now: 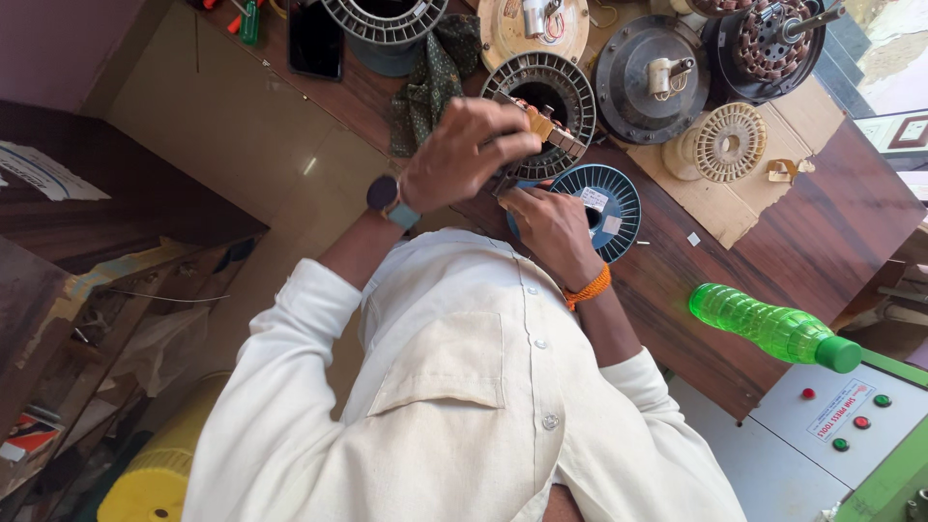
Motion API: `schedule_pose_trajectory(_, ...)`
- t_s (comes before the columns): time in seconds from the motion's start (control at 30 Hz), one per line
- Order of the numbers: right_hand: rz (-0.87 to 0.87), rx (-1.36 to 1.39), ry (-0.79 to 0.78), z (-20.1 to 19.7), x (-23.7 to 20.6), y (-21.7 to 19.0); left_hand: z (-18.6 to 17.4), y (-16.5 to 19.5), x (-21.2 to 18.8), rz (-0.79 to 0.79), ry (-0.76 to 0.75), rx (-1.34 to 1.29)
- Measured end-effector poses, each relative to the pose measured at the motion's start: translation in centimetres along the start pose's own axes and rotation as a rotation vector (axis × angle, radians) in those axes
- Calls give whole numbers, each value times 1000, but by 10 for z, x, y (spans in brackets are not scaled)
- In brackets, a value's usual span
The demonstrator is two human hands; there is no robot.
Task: The person winds thin copper wire by hand from a large spool onto a small wooden block held at the workbench, repeatedly rotating and guiding the wire around the block and adjusting the turns as they accumulate.
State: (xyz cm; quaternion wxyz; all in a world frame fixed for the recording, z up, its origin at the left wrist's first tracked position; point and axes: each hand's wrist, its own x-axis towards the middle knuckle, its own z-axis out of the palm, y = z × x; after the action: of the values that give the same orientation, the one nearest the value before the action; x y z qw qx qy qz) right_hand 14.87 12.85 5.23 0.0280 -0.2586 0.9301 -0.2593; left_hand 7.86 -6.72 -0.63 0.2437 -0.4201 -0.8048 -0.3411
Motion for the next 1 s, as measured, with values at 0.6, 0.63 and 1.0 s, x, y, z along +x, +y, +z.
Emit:
schedule_pose_trajectory(0.6, 217, 308, 198, -25, 70, 97, 71, 30, -25, -1344, 321, -1360)
schedule_pose_trajectory(0.63, 243, 314, 197, -23, 68, 104, 71, 28, -23, -1356, 310, -1344)
schedule_pose_trajectory(1.0, 520, 387, 304, -26, 17, 144, 85, 34, 10, -1105, 526, -893)
